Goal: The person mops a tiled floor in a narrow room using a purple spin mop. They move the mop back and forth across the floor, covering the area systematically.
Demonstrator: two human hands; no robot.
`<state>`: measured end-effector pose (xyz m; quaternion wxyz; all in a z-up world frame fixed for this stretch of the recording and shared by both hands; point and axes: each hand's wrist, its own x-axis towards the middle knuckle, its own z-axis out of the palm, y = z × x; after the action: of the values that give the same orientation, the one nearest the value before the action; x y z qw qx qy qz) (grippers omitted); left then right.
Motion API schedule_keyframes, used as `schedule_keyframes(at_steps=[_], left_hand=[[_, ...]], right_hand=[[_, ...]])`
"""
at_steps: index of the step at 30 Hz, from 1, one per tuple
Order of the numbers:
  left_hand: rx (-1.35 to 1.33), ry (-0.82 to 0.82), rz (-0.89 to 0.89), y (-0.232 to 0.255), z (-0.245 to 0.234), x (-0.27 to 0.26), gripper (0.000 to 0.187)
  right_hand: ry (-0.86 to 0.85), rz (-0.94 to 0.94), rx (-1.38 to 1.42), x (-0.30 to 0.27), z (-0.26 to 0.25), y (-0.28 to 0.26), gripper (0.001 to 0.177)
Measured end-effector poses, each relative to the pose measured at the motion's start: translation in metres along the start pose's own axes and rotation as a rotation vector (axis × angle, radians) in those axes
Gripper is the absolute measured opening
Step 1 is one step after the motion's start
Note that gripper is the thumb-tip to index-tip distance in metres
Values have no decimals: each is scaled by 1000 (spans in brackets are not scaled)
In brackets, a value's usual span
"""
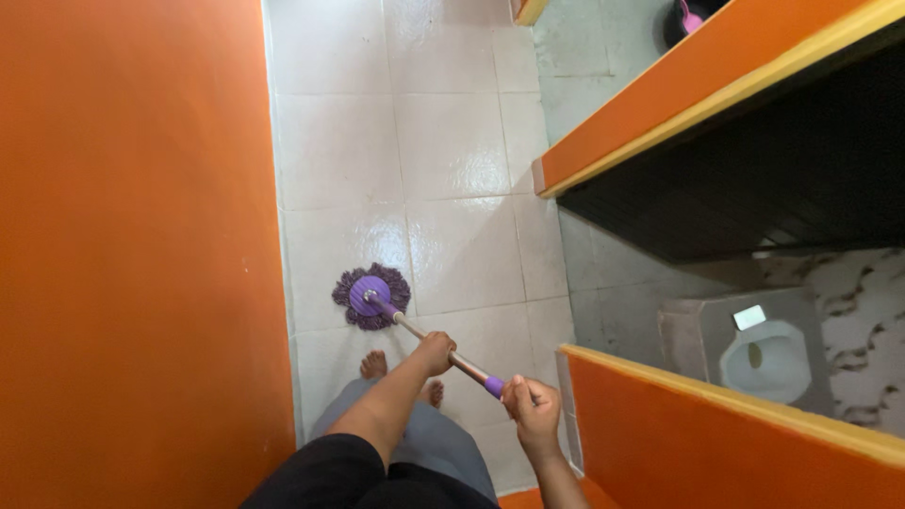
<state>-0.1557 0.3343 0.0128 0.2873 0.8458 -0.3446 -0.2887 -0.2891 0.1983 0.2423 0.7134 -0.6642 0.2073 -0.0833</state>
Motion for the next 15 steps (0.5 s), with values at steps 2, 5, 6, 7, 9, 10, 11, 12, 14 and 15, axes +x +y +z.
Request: schedule_keyframes(at_steps=[2, 5, 6, 7, 9, 10, 11, 12, 14, 15], left_hand=[[-20, 29, 9, 4, 12, -3, 10], [-5, 51, 40, 0, 26, -16, 11], [15, 63, 48, -1, 28, -20, 11], [35, 75, 56, -1, 31, -26, 11], [76, 15, 64, -8, 33, -30, 11], [90, -19, 62, -9, 37, -38, 11], [84, 10, 89, -9, 43, -47, 11], [86, 47, 118, -13, 45, -53, 11], [78, 93, 142, -22, 49, -67, 12], [67, 103, 137, -26, 50, -74, 12]], right_hand=[[3, -30, -5, -8, -8, 4, 49], [11, -37, -18, -31, -6, 13, 50], [19, -34, -24, -37, -5, 14, 50], [27, -31, -31, -44, -3, 15, 50], [37, -60, -18, -56, 6, 20, 50], [39, -66, -14, -66, 10, 23, 50], [39, -94, -6, -77, 14, 26, 51], [35, -133, 5, -84, 19, 31, 51], [43, -145, 20, -100, 31, 42, 50], [53, -119, 25, -107, 37, 47, 49]])
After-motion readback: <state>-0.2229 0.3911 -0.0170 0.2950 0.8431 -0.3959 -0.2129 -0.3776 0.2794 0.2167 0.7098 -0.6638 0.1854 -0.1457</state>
